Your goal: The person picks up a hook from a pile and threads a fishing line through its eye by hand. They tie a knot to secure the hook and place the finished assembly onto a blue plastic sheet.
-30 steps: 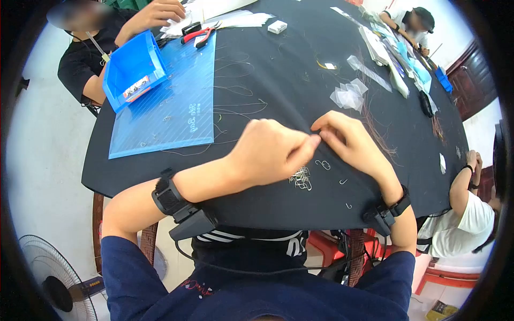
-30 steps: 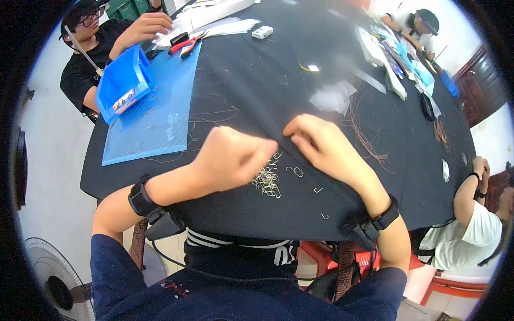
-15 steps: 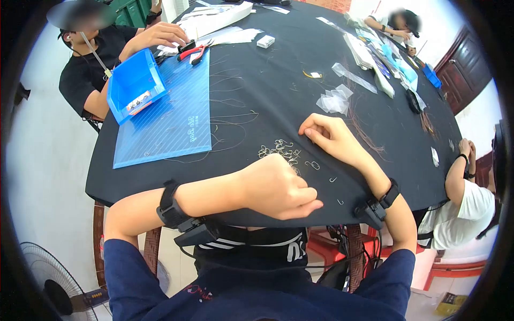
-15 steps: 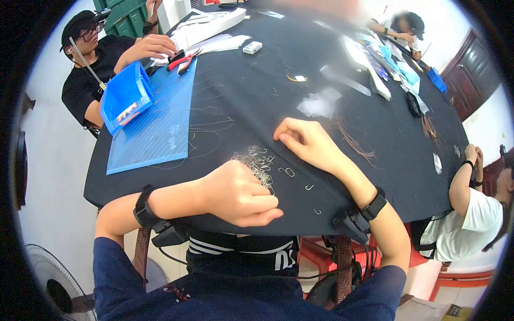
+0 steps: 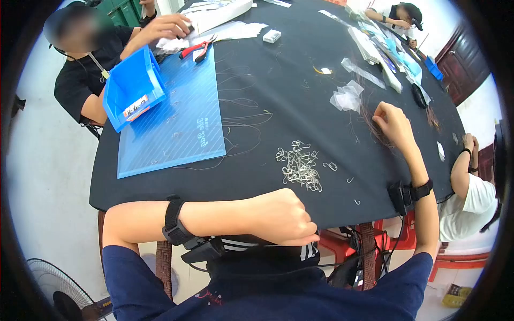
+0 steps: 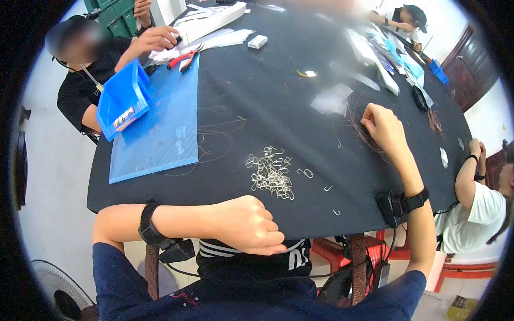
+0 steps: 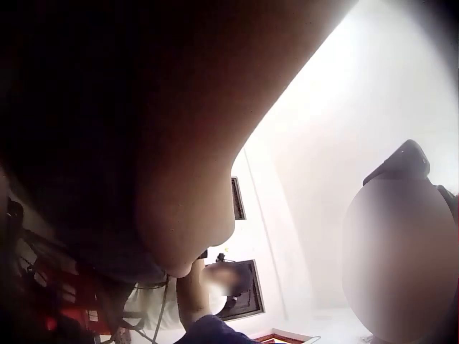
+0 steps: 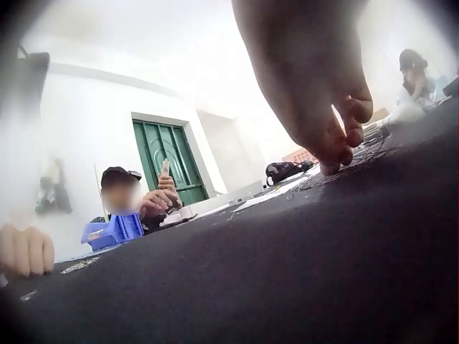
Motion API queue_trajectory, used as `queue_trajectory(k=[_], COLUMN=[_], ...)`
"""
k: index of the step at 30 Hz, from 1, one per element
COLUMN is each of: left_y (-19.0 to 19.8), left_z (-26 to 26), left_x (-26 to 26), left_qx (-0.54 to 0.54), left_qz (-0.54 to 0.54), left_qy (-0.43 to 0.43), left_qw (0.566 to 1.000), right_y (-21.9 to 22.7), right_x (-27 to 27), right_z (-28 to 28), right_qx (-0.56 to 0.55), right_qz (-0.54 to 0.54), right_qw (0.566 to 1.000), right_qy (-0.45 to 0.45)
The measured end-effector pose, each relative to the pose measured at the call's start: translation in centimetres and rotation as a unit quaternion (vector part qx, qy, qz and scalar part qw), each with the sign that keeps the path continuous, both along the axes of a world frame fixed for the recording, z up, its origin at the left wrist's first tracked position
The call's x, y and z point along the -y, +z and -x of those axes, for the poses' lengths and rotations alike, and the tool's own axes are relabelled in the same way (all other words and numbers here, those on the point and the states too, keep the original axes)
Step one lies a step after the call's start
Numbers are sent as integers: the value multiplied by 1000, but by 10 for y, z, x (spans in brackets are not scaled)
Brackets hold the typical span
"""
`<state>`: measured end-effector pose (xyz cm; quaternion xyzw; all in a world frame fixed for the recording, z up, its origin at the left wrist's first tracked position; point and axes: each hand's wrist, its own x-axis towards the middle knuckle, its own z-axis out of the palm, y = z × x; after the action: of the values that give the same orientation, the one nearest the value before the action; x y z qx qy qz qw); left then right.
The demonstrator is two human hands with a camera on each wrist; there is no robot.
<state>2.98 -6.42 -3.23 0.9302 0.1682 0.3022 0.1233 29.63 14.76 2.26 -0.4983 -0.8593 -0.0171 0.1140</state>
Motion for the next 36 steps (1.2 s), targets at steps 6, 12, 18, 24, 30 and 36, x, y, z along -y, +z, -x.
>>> queue_trajectory(k=[6,12,18,24,30,36], left_y=[0,-2,6,67,51,29], left_z=[1,0,2,20,51,65], left_x=[4,4,5,-15,-67,-73], left_qx=[15,17,-17,-121,-20,37], left_qz=[34,40,79,180,252,343], left_qy=[15,22,22,14,175,142], left_qw=[999,999,996,976,952,928], right_y=[15,13,12,21,70,104], right_x=[1,-2,1,3,1,-1], right_z=[15,18,18,3,-6,-23], right_qx=[11,73,94,61,-67,-433], right_qz=[-6,33,53,-10,-138,-224], right_qw=[1000,997,994,997,985,870], right_qy=[0,-1,-14,35,82,70])
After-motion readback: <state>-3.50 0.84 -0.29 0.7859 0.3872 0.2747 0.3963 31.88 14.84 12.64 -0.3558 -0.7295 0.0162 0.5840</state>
